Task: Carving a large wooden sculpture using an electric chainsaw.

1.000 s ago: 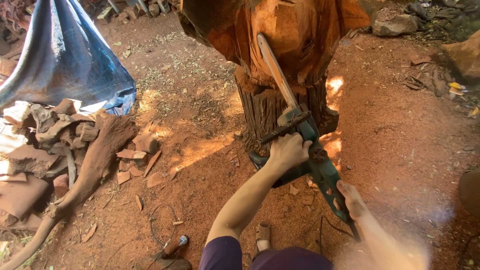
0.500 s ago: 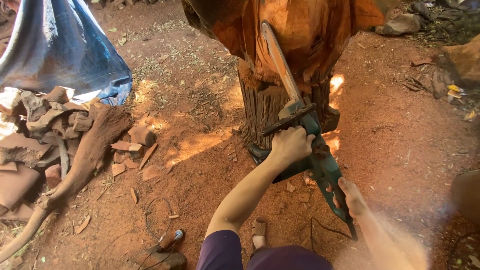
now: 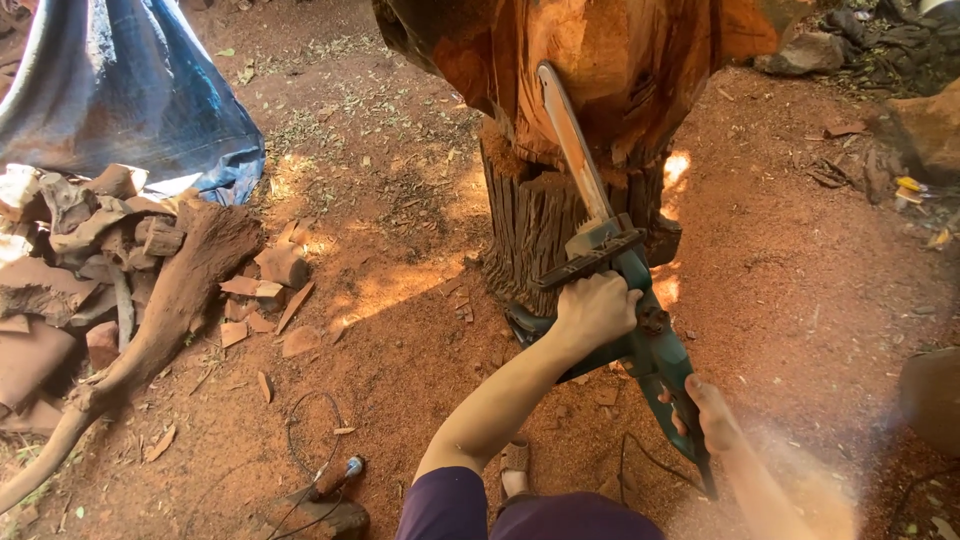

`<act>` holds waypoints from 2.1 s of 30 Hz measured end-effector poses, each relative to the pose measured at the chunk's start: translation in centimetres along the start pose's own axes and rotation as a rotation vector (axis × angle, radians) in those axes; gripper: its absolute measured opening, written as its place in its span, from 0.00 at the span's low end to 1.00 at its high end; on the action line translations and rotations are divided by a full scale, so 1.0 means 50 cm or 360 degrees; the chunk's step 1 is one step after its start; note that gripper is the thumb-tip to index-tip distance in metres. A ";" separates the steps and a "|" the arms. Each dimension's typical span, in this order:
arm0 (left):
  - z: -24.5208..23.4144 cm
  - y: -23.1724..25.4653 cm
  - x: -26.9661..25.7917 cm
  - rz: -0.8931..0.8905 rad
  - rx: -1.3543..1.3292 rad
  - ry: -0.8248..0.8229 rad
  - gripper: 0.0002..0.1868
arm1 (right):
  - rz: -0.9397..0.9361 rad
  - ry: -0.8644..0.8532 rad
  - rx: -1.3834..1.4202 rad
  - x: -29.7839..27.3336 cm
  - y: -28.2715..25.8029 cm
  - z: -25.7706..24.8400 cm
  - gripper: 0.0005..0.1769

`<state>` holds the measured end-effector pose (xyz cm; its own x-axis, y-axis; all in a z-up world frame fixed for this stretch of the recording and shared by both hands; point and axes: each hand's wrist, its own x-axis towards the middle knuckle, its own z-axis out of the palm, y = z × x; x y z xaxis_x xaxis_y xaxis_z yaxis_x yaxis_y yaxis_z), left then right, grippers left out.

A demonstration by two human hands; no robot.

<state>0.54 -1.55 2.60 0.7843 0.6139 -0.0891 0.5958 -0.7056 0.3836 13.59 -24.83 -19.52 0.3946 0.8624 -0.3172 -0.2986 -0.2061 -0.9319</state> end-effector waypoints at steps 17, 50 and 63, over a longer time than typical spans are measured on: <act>0.050 0.035 -0.035 0.0057 0.0066 0.0023 0.23 | -0.0079 0.0003 0.0013 -0.038 0.048 -0.018 0.46; 0.037 0.027 0.037 -0.0160 0.0093 -0.0004 0.22 | 0.0043 -0.0170 -0.0076 0.021 -0.055 -0.024 0.42; 0.102 0.007 -0.133 -0.0441 -0.0265 -0.0348 0.24 | 0.0386 0.0265 0.0085 -0.038 0.339 0.035 0.20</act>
<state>-3.58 -7.66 -1.38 0.6267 0.6706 -0.3969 0.7681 -0.4456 0.4599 6.25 -29.15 -34.38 0.4420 0.7022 -0.5581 -0.4449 -0.3687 -0.8162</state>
